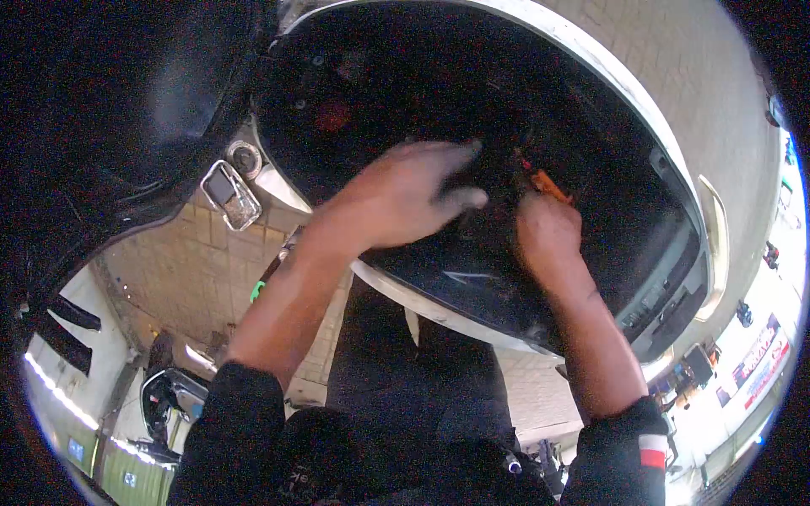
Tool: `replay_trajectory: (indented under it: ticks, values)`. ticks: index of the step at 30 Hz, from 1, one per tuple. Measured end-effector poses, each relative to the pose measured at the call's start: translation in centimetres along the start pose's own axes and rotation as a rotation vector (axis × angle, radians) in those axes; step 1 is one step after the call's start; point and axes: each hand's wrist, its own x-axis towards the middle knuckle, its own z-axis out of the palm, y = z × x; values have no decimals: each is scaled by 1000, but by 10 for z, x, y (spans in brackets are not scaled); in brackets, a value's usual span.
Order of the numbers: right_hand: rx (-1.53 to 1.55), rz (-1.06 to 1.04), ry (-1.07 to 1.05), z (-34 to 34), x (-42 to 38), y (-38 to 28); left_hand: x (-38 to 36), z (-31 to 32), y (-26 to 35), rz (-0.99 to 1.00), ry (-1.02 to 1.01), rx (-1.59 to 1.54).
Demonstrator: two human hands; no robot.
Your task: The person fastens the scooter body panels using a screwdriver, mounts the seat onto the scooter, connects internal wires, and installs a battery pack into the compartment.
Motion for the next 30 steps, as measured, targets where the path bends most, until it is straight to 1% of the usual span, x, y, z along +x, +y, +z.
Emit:
replay_trajectory:
  ticks: [1,3,4,5,6,7,8,10,11,12,13,14,15,16,17,18,19,20,21,22,23,24,26,27,28,30]
  values:
    - [-35,-32,33,2,-1,3,-24,5,-3,125,347,-241]
    - [-33,-33,41,1,-2,5,-78,5,-6,-67,596,-488]
    - [-14,-44,39,2,-2,3,-106,14,-9,-201,825,-584]
    - [-22,-53,41,1,-1,-1,-135,25,-25,-310,958,-496]
    - [-74,-27,3,-4,-1,-6,-159,40,-41,-421,1068,-458]
    - [-126,0,-30,-9,-2,-9,-181,53,-46,-622,1146,-474]
    - [-132,-8,-23,-12,-4,-9,-198,66,-51,-621,1159,-477]
    - [-132,-34,10,-15,-9,-11,-226,96,-60,-611,1261,-590]
    - [-202,10,-26,-13,-9,-10,-237,113,-61,-609,1273,-604]
    - [-221,3,-21,-15,-9,-10,-247,128,-63,-636,1246,-563]
    - [-145,70,-59,-23,-9,-13,-255,142,-66,-664,1223,-523]
    - [-70,133,-97,-31,-11,-19,-262,155,-71,-668,1242,-539]
    - [-13,162,-61,-39,-17,-29,-270,164,-75,-643,1088,-509]
    - [-34,147,-58,-35,-18,-29,-277,172,-78,-615,936,-480]
    - [-18,105,6,-31,-18,-22,-281,181,-77,-637,879,-487]
    - [-1,62,69,-30,-18,-20,-284,184,-73,-644,901,-504]
    - [5,96,31,-37,-21,-30,-288,186,-70,-608,820,-494]
    - [24,63,84,-39,-23,-28,-295,187,-72,-571,742,-482]
    - [45,22,138,-41,-27,-31,-305,195,-80,-615,627,-389]
    - [65,12,250,-48,-39,-50,-312,195,-83,-633,668,-403]
    - [87,-22,352,-61,-55,-73,-318,195,-82,-626,544,-355]
    - [277,-22,370,-71,-74,-109,-327,198,-85,-639,429,-316]
    - [86,-131,590,-59,-94,-144,-340,224,-117,-601,395,-355]
    - [214,-390,734,-37,-91,-120,-344,230,-129,-662,361,-429]
    - [604,-141,710,-16,-116,-166,-348,232,-143,-705,324,-494]
    - [793,-247,476,45,-122,-252,-353,269,-177,-727,467,-476]
